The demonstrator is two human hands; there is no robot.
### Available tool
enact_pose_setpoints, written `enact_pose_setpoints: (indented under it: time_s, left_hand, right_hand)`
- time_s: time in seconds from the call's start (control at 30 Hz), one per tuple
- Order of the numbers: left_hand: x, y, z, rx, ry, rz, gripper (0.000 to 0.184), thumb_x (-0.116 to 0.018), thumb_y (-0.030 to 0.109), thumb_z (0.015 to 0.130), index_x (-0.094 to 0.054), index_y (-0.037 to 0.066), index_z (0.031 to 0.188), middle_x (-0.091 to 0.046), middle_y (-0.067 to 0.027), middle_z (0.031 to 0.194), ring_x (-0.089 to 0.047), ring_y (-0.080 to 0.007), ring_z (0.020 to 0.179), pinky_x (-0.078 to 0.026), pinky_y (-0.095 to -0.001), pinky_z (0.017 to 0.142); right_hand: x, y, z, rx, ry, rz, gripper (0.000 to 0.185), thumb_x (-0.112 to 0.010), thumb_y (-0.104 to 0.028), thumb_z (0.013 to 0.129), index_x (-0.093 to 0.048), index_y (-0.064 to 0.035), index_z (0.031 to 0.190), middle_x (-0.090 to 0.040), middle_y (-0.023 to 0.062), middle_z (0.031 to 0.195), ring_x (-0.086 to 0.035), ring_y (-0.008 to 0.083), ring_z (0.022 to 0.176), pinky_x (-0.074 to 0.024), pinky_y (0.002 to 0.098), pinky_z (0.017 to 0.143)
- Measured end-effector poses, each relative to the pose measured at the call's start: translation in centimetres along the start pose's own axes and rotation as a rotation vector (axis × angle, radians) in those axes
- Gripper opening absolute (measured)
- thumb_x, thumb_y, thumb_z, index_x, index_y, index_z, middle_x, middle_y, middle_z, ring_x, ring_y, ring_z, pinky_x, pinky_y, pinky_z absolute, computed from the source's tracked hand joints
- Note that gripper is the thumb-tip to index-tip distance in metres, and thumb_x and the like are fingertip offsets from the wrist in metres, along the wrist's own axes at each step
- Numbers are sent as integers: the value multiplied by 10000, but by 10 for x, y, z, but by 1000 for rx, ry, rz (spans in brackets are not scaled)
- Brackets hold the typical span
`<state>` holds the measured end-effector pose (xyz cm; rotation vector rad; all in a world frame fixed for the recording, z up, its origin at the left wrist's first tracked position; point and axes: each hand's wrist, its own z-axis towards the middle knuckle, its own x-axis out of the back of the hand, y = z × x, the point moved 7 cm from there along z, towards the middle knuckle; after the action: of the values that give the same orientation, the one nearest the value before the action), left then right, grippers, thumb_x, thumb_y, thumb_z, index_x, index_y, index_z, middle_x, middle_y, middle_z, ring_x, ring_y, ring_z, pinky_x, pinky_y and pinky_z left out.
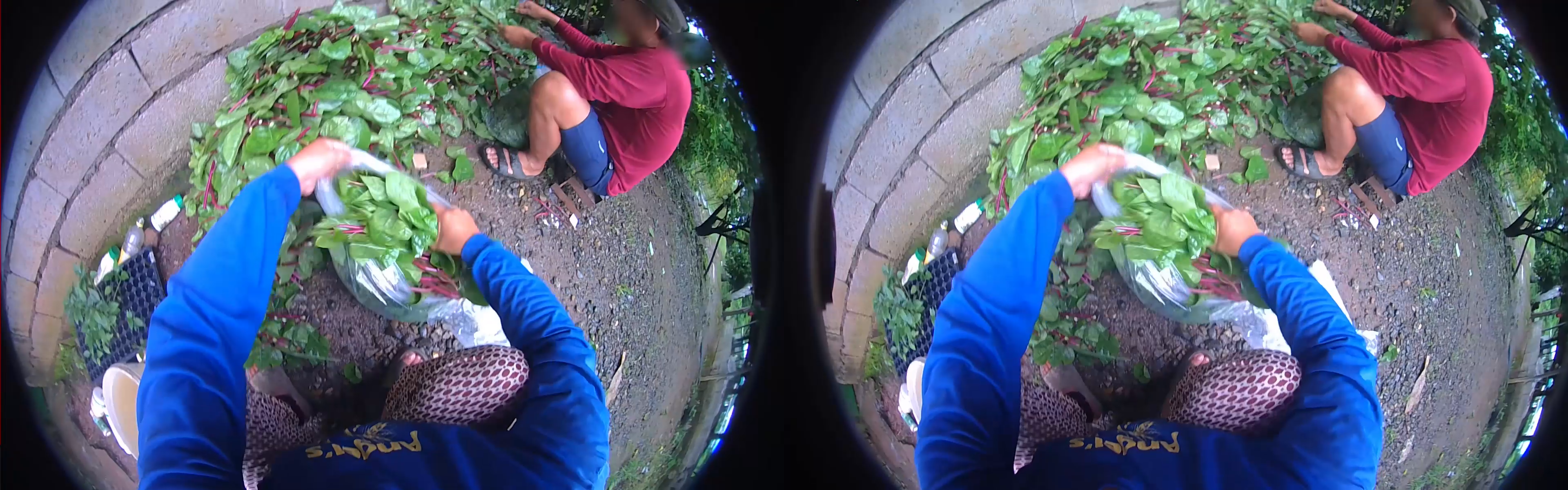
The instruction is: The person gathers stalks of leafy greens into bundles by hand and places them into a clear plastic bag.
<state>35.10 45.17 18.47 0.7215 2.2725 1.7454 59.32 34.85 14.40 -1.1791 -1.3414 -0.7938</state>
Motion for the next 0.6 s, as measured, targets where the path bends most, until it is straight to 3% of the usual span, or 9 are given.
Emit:
enact_pose_setpoints:
  time_s: [0.07, 0.2, 0.27, 0.33, 0.37, 0.4, 0.5, 0.53, 0.6]
  left_hand:
    - [-14, 11, -12, 3, 100, -121, 120, -577, 127, 853, -653, 77, 932, -534, 47, 656, -404, -55, 517, -281, -224, 439]
    - [-22, 26, -12, -116, 196, -134, 168, -556, 56, 824, -671, 20, 941, -662, -28, 836, -579, -115, 719, -459, -257, 667]
    - [-41, 25, -14, -266, 104, -68, 164, -558, 55, 821, -680, 32, 928, -668, -36, 827, -591, -118, 738, -468, -264, 711]
    - [-33, 16, -17, -286, 168, 93, 160, -580, 56, 805, -689, 41, 922, -674, -41, 808, -597, -114, 734, -478, -268, 718]
    - [-23, 11, -25, -288, 143, 167, 175, -592, 46, 820, -673, 30, 975, -672, -37, 868, -597, -102, 820, -473, -257, 765]
    - [-13, 0, -36, -223, 47, 181, 190, -612, 52, 812, -673, 34, 990, -677, -42, 899, -602, -111, 858, -470, -261, 797]
    - [45, -2, -125, -159, 23, 457, 377, -696, 237, 786, -631, 43, 1103, -667, -71, 981, -601, -141, 928, -458, -296, 867]
    - [68, -15, -155, -81, 24, 426, 393, -683, 263, 807, -617, 47, 1128, -657, -63, 1023, -593, -151, 957, -444, -296, 890]
    - [119, -52, -208, 26, 104, 273, 392, -634, 299, 852, -597, 62, 1162, -644, -40, 1052, -592, -146, 953, -443, -302, 870]
  right_hand:
    - [-7, 7, 1, -130, -18, -51, 649, -688, -273, 676, -445, -41, 1232, -645, 227, 875, -643, 367, 817, -516, 439, 756]
    - [-46, 2, -11, -149, 69, -146, 567, -569, -147, 749, -385, 21, 1259, -560, 248, 1106, -597, 369, 973, -462, 421, 896]
    - [-73, 17, -6, -119, 223, -266, 542, -571, -121, 724, -424, -38, 1240, -594, 249, 1004, -624, 365, 898, -504, 447, 749]
    - [-84, 38, 23, -203, 79, -267, 529, -558, -157, 750, -422, -24, 1244, -584, 281, 1034, -621, 374, 907, -495, 462, 778]
    - [-84, 45, 35, -179, 41, -224, 562, -573, -227, 756, -418, 4, 1245, -583, 282, 1066, -613, 382, 923, -490, 457, 793]
    - [-56, 15, 29, -95, -252, -120, 612, -583, -296, 771, -404, 27, 1260, -584, 269, 1079, -586, 388, 979, -465, 441, 851]
    - [-44, 17, 36, 147, -241, 200, 1027, -847, -425, 525, -366, 10, 1321, -513, 194, 1232, -489, 306, 1140, -347, 398, 1023]
    - [-47, 23, 45, 429, -85, 363, 1113, -880, -431, 476, -333, 22, 1334, -449, 159, 1299, -414, 290, 1215, -313, 386, 1050]
    - [-4, -17, 29, 329, -329, 232, 1199, -837, -529, 505, -262, 60, 1375, -387, 202, 1367, -358, 307, 1289, -268, 376, 1082]
